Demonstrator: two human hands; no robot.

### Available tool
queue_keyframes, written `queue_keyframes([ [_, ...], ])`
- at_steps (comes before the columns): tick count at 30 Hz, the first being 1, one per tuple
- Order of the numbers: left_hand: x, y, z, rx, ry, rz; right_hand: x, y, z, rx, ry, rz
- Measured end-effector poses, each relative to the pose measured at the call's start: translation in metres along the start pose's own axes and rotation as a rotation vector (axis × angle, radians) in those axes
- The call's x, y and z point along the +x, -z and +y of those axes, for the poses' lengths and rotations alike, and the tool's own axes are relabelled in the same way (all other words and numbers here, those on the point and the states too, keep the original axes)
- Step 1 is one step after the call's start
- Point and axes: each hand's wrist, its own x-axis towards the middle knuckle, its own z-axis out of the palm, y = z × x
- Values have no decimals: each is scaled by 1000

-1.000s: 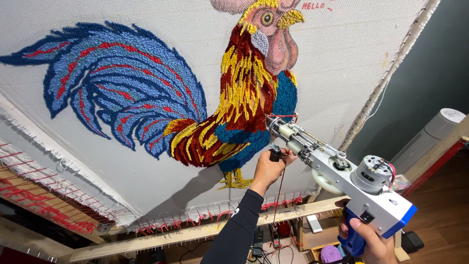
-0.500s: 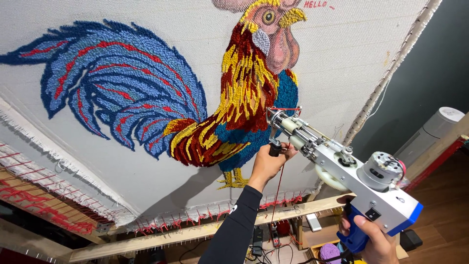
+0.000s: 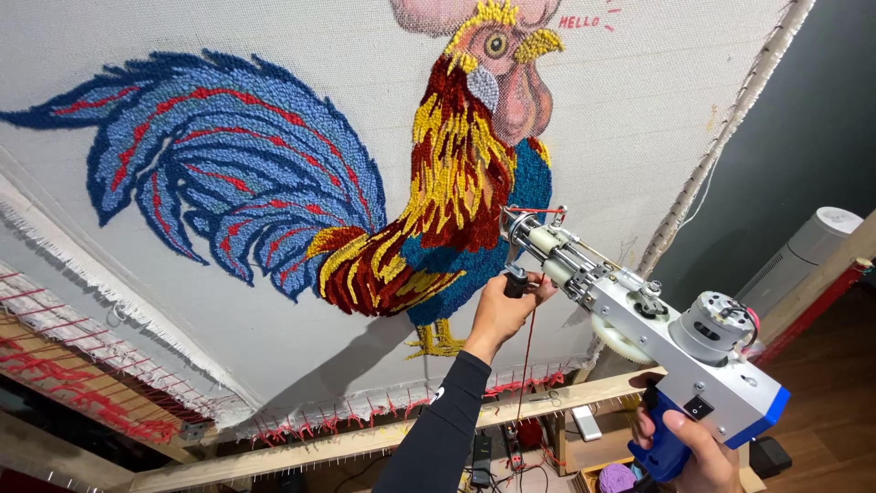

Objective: Using a tufting gun to create a colorful rooster design on a rug canvas.

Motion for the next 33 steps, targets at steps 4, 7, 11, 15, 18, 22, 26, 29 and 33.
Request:
queue_keyframes([
  [4, -4, -1, 11, 30, 6, 6, -5, -23, -10, 6, 21, 90],
  [7, -6, 0, 16, 69, 4, 9, -8, -32, -14, 7, 16, 135],
  [11, -8, 3, 23, 78, 24, 10, -8, -46, -18, -23, 11, 178],
  [15, -4, 8, 14, 20, -9, -3, -5, -35, -10, -12, -22, 165],
  [18, -5, 10, 21, 54, -14, 4, -3, -25, -3, 13, -71, 119],
  [22, -4, 11, 29, 124, 9, 34, -1, -27, -2, -13, -94, 152],
  [26, 0, 10, 25, 129, 8, 30, -1, -47, -14, -44, 1, 134],
  [29, 1, 10, 29, 152, 14, 31, 0, -37, -6, -25, 35, 124],
  [33, 3, 14, 26, 142, -6, 11, 4, -27, 1, 19, 43, 76],
])
